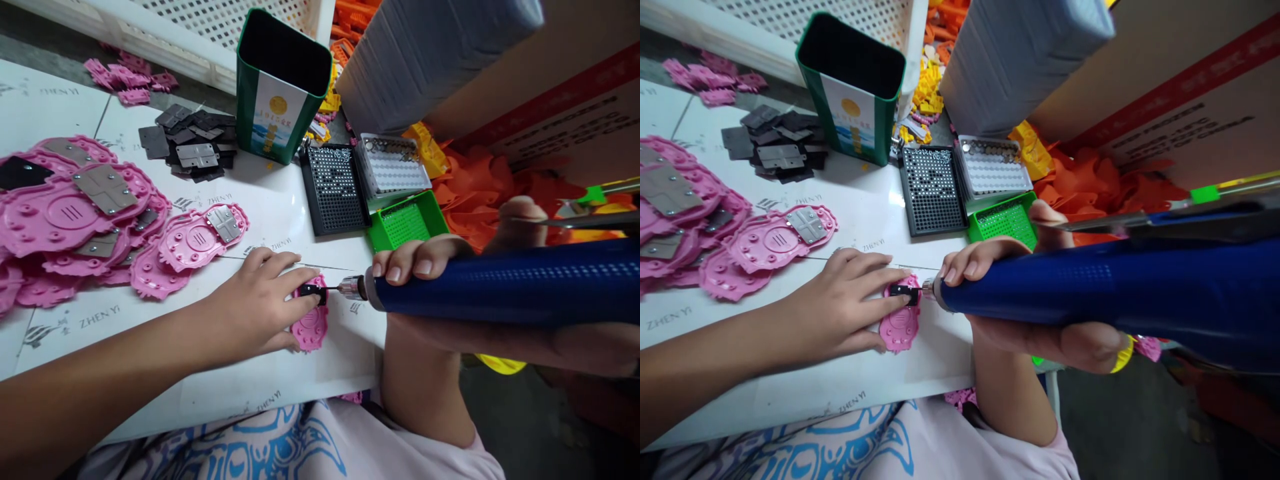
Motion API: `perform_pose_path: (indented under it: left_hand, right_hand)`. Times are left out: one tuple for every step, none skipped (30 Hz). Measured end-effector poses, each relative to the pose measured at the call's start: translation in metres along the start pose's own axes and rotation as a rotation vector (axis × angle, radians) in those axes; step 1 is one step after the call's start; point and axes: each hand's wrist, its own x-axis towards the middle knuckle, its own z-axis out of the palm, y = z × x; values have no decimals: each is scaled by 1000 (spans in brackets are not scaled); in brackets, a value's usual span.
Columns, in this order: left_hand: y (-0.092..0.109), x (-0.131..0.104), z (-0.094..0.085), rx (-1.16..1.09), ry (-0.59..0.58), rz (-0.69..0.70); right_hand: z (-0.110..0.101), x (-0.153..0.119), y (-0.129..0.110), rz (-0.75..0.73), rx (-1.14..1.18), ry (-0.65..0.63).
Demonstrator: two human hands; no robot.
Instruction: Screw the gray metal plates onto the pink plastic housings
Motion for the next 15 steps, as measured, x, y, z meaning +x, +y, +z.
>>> perform_pose_path:
  left_hand:
    - [0, 0, 0, -2, 0, -1]
    - [0, 0, 0, -4, -1, 1]
    - [0, -1, 0, -7, -1, 5]
    - [0, -1, 0, -8, -1, 14]
    - [0, -1, 0, -5, 0, 24]
    - [0, -1, 0, -1, -2, 36]
    - [0, -1, 0, 4, -3, 46]
    - [0, -1, 0, 7, -1, 53]
    - [0, -1, 1, 6, 2, 54]
    - [0, -1, 1, 3, 4, 52]
    - [0, -1, 1, -1, 5, 46]
    - [0, -1, 1, -4, 4, 40]
    - [0, -1, 2, -6, 0, 35]
    - [-1, -1, 2, -8, -5, 31]
    - [-1, -1, 2, -9, -10, 28]
  right_hand:
    - [-1, 0, 0, -69, -5, -18]
    - [-2, -1, 1, -111, -13, -32]
    - [-2, -1, 1, -122, -19, -41]
    - [-1, -1, 1, -127, -24, -39]
    - [-1, -1, 1, -133, -29, -27]
    - [-1, 0, 2, -130, -38, -19]
    - [-1, 0, 2, -125, -48, -16]
    - [-1, 0, 2, -121, -55, -17]
    - [-2, 0, 2, -117, -61, -25]
    - [-2, -1, 1, -110, -66, -41]
    - [-3, -1, 0, -106, -68, -55]
    - [-3, 0, -1, -106, -66, -68]
    - [-2, 0, -3, -112, -61, -82]
    - [-1, 1, -5, -115, -57, -97]
    - [0, 2, -7, -116, -51, -114]
